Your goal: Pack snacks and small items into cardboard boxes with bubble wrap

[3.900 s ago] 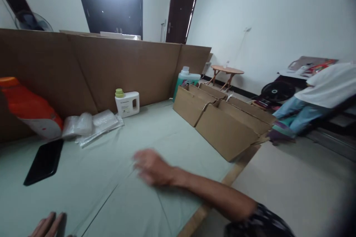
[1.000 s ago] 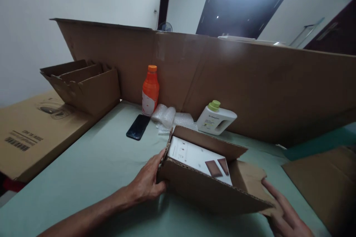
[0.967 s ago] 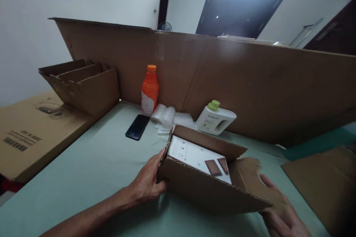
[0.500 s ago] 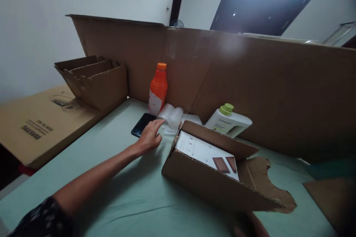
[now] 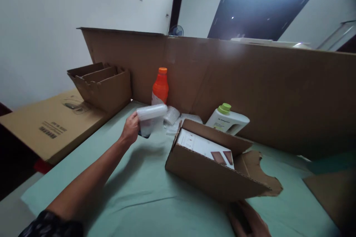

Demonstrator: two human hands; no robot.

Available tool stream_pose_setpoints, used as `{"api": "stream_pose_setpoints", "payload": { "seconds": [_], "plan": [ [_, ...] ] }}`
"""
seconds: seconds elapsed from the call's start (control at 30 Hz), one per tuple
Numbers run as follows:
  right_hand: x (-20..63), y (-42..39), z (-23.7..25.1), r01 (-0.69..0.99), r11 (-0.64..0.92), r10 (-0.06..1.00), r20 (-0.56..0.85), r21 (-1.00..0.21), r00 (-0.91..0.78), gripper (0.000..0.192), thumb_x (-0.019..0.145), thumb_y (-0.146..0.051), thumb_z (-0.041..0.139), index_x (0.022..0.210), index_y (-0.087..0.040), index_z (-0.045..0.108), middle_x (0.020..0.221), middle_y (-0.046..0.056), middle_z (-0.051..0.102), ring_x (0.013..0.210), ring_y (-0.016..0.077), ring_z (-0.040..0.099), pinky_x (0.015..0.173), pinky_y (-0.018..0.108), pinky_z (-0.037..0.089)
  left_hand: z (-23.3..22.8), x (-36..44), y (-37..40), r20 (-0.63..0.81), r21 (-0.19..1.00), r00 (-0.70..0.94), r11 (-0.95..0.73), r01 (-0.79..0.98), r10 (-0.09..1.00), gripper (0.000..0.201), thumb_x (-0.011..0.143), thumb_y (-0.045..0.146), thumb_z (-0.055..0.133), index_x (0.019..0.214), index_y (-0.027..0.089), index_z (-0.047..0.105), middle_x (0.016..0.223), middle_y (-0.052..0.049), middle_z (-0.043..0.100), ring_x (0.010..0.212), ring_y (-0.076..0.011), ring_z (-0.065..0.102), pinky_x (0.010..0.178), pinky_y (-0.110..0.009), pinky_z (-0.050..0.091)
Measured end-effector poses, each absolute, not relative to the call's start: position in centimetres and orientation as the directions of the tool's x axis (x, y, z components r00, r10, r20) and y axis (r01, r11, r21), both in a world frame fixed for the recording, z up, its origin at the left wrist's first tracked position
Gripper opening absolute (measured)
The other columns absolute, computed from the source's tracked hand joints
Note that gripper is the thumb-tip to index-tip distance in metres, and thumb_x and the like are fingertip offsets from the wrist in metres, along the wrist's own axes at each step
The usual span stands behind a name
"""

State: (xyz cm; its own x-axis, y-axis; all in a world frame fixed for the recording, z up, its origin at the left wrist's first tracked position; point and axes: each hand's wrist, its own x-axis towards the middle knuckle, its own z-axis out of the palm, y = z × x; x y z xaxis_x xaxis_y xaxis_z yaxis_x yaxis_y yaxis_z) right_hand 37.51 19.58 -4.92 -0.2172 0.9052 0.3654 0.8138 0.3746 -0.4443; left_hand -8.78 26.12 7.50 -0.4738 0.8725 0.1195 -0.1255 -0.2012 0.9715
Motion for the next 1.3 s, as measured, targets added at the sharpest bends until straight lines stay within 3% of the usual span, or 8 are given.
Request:
{"api": "stream_pose_setpoints", "payload": {
  "seconds": [0.27, 0.43, 0.53, 0.67, 0.77, 0.97, 1.13, 1.3],
  "plan": [
    [34.1, 15.0, 1.3, 0.737, 0.151, 0.966, 0.257, -0.659, 0.032, 0.042, 0.085, -0.054, 0.057, 0.110, -0.023, 0.071, 0.120, 0.011, 0.072, 0.111, 0.0331, 0.067, 0.077, 0.039, 0.060, 3.6, -6.0, 9.2, -0.344, 0.821, -0.327, 0.113, -0.560, 0.880, 0.035, 0.072, 0.040, 0.073, 0.093, 0.013, 0.069, 0.079, -0.009, 0.075, 0.065, -0.0242, 0.072, 0.061, -0.035, 0.058],
    [26.4, 8.3, 4.2, 0.367, 0.033, 0.917, -0.118, -0.930, -0.381, 0.051, 0.084, -0.053, 0.064, 0.126, -0.023, 0.064, 0.116, 0.010, 0.074, 0.097, 0.0251, 0.072, 0.084, 0.036, 0.059, 2.5, 0.6, 5.8, -0.433, 0.731, -0.252, 0.173, -0.661, 0.865, 0.039, 0.070, 0.043, 0.074, 0.096, 0.014, 0.070, 0.093, -0.008, 0.077, 0.089, -0.0286, 0.074, 0.076, -0.038, 0.060],
    [21.9, 6.5, 3.7, 0.200, -0.081, 0.857, -0.171, -0.976, -0.487, 0.051, 0.084, -0.053, 0.065, 0.121, -0.019, 0.063, 0.105, 0.010, 0.075, 0.091, 0.0237, 0.071, 0.081, 0.035, 0.058, 1.9, 3.1, 3.8, -0.447, 0.705, -0.165, 0.233, -0.670, 0.879, 0.047, 0.073, 0.048, 0.071, 0.106, 0.014, 0.068, 0.107, -0.012, 0.075, 0.102, -0.0318, 0.071, 0.083, -0.042, 0.059],
    [22.5, 7.6, 3.9, 0.379, 0.041, 0.909, -0.123, -0.925, -0.398, 0.031, 0.086, -0.046, 0.060, 0.093, -0.017, 0.069, 0.086, 0.006, 0.073, 0.078, 0.0218, 0.067, 0.071, 0.031, 0.054, 1.9, 0.8, 0.2, -0.360, 0.871, -0.367, 0.169, -0.461, 0.858, 0.055, 0.088, 0.053, 0.059, 0.133, 0.022, 0.053, 0.135, -0.014, 0.063, 0.123, -0.0294, 0.061, 0.100, -0.046, 0.052],
    [25.4, 9.1, 5.8, 0.577, 0.203, 0.859, -0.139, -0.791, -0.492, 0.028, 0.088, -0.040, 0.055, 0.095, -0.019, 0.071, 0.083, 0.005, 0.073, 0.073, 0.0211, 0.066, 0.066, 0.030, 0.051, 3.2, -1.5, -1.2, -0.043, 0.999, -0.510, 0.044, -0.009, 0.859, 0.047, 0.095, 0.046, 0.055, 0.139, 0.032, 0.048, 0.150, -0.008, 0.050, 0.138, -0.0278, 0.048, 0.113, -0.049, 0.041],
    [26.6, 9.1, 10.2, 0.623, 0.423, 0.748, -0.134, -0.658, -0.650, 0.031, 0.091, -0.034, 0.053, 0.113, -0.027, 0.074, 0.094, 0.005, 0.077, 0.085, 0.0238, 0.069, 0.079, 0.035, 0.054, 3.9, 2.6, 2.6, 0.375, 0.739, 0.047, -0.329, 0.587, 0.926, 0.088, 0.079, 0.038, 0.075, 0.154, 0.027, 0.030, 0.163, -0.013, 0.027, 0.150, -0.0358, 0.026, 0.120, -0.056, 0.028],
    [29.2, 7.9, 12.0, 0.589, 0.402, 0.733, -0.138, -0.701, -0.666, 0.030, 0.089, -0.038, 0.058, 0.109, -0.031, 0.078, 0.102, 0.006, 0.078, 0.098, 0.0263, 0.070, 0.092, 0.041, 0.055, 1.5, 2.7, 9.0, 0.298, 0.770, -0.048, -0.211, 0.602, 0.953, 0.099, 0.074, 0.036, 0.075, 0.156, 0.016, 0.023, 0.155, -0.020, 0.039, 0.144, -0.0361, 0.035, 0.118, -0.056, 0.029],
    [34.3, 7.7, 11.8, 0.651, 0.279, 0.821, -0.176, -0.706, -0.544, 0.036, 0.083, -0.057, 0.062, 0.098, -0.031, 0.081, 0.099, 0.010, 0.078, 0.097, 0.0299, 0.071, 0.086, 0.045, 0.060, 1.2, 0.1, 10.9, 0.105, 0.865, 0.029, -0.106, 0.491, 0.994, 0.044, 0.082, 0.024, 0.056, 0.125, 0.017, 0.063, 0.094, -0.007, 0.072, 0.089, -0.0220, 0.067, 0.088, -0.039, 0.054]
  ]
}}
